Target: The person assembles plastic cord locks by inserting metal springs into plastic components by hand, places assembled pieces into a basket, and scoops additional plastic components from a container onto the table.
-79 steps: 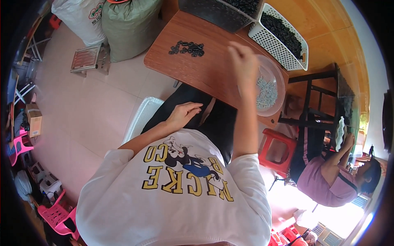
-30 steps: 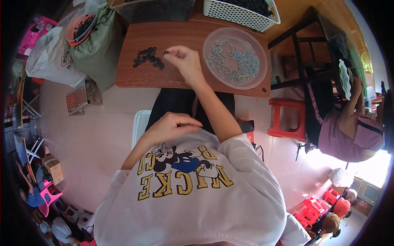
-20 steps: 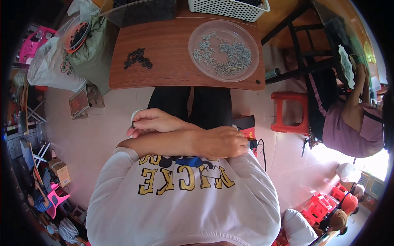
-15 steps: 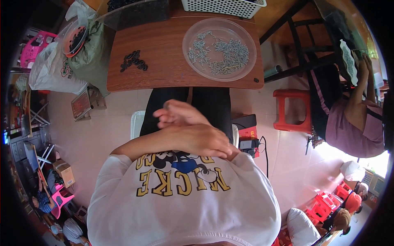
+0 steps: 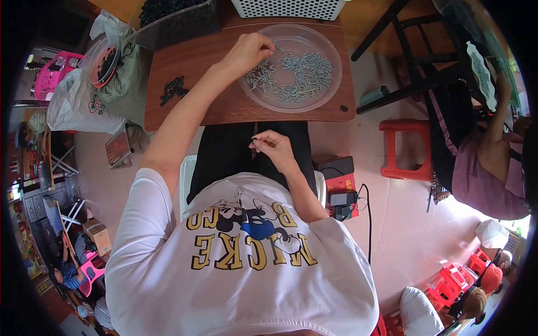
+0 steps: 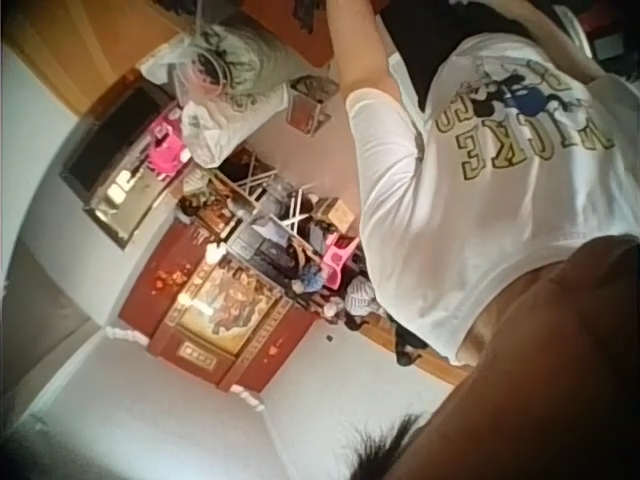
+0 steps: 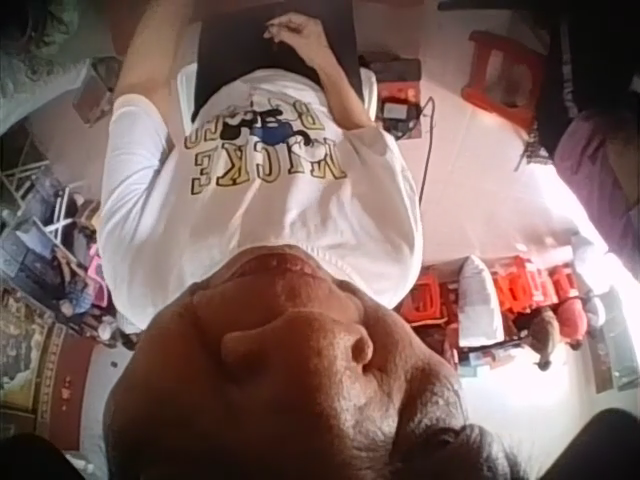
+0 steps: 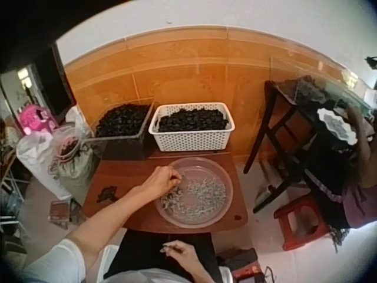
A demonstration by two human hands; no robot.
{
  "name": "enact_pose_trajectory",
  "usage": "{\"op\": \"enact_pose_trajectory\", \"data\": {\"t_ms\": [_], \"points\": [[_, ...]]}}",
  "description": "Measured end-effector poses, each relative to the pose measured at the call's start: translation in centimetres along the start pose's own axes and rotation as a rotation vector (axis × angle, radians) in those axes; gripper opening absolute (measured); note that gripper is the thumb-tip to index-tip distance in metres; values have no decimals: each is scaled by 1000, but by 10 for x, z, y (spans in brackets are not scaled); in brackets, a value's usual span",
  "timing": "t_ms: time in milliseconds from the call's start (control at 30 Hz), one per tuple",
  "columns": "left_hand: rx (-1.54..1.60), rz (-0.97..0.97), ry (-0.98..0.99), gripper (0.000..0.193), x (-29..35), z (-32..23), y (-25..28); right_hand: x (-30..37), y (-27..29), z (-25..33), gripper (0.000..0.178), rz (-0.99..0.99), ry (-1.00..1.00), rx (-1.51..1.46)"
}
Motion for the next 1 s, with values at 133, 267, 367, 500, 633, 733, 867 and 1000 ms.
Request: {"op": "enact_pose_trajectory", "data": {"t_ms": [133,267,367,500,633,733,867,1000], "points": [[-56,18,-122,14,-20,4,-23,0,4,0,10,-7,-5,-35],[-132,52,-202,13,-27,7,-35,-1,2,2,9,7,-21,-23],[-145,67,-177,13,-27,3,-38,-4,3,-1,9,11,-38,-31],[-121,92,-150,14,-28,3,-40,-5,1,-4,10,39,-49,-28],[-186,27,-284,18,-17,-6,-37,-4,-2,5,10,48,-29,-35],[-4,-54,-198,16,-1,-20,-10,3,0,13,9,7,-6,55],[864,-183,104,12,59,-22,13,12,9,30,14,-101,-2,-52],[1224,-199,278,12,135,-24,8,19,-7,81,19,-158,87,-331]]}}
Point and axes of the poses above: each hand's wrist, its own x-axis away from the middle knuckle, its own y-axis out of the back of the hand, z = x × y, the point moved 9 cm from there along -x, towards the middle knuckle, and after that the axes turned 8 degrees about -y, right-handed, at the moved point
